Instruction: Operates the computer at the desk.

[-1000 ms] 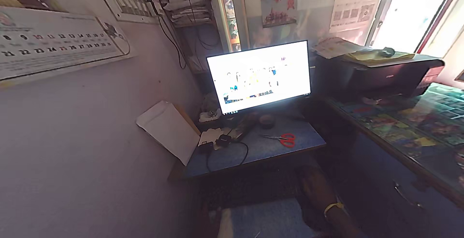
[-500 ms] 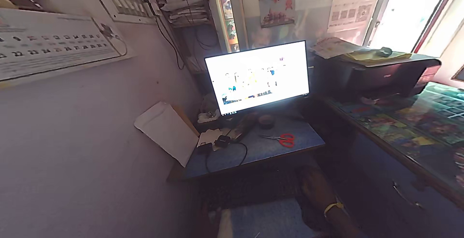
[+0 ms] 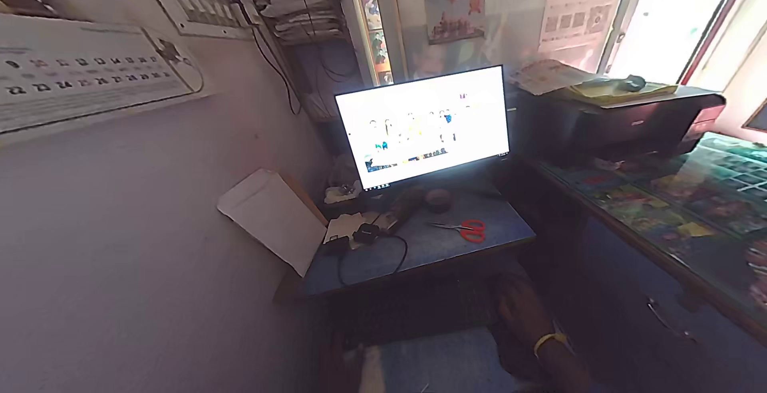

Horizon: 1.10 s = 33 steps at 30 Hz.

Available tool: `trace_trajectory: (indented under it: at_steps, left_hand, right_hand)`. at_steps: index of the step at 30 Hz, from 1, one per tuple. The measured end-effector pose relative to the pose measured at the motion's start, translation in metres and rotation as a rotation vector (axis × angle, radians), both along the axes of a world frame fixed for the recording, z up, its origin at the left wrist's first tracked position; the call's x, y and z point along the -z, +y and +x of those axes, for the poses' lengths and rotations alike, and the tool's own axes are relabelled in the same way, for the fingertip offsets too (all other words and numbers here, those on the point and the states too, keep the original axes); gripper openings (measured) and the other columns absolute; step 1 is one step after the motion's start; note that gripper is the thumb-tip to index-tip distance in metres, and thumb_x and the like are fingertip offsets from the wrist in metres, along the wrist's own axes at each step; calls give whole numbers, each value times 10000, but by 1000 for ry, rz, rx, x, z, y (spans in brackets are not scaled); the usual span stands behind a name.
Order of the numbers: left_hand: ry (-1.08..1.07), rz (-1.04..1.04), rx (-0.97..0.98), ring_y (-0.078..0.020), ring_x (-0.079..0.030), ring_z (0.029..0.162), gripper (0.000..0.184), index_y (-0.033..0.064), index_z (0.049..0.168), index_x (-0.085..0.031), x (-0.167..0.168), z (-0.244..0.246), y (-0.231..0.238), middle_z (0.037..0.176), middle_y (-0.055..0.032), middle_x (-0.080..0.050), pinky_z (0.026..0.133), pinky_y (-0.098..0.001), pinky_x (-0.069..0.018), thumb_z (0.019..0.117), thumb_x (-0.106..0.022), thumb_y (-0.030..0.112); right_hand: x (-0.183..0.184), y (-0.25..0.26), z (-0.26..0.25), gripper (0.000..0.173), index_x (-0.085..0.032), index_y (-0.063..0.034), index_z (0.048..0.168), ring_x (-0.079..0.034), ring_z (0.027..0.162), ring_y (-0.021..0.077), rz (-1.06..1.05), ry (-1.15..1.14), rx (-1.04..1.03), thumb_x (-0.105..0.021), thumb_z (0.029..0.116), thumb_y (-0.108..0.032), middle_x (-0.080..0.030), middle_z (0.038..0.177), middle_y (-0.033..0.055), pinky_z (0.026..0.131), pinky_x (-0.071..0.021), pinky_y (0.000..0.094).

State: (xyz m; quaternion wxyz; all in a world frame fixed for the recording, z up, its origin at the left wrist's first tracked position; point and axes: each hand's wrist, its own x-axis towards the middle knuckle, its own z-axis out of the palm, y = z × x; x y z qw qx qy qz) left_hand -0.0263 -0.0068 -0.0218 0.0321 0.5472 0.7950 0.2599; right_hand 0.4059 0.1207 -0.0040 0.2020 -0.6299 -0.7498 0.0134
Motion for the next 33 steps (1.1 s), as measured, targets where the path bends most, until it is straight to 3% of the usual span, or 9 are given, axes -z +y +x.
trace_trajectory:
  at_steps: [6,17,33]
  left_hand:
    - [4,3,-2,-439,-380,1467,713,-2,1496,-469,1,-1,0,1617,-281,-312,1181,-558,-349,996,-554,499]
    - [-10,-22,-18,-446,-428,1432,714,10,1489,-483,1,0,1,1603,-276,-343,1154,-566,-384,975,-597,492]
    - [20,45,13,-470,-378,1459,737,-29,1476,-484,-1,1,-4,1601,-299,-333,1180,-569,-345,988,-558,519]
  right_hand:
    - [-1,2,0,495,-586,-148,1448,-465,1441,303,-81,-6,45,-477,1021,-373,-504,1544,125,1193,-382,457]
    - [5,3,1,501,-579,-170,1462,-482,1428,298,-46,-9,58,-475,1025,-392,-506,1542,123,1178,-402,454]
    - [2,2,0,501,-568,-161,1474,-479,1432,312,-11,16,35,-484,1029,-376,-512,1535,139,1174,-408,455]
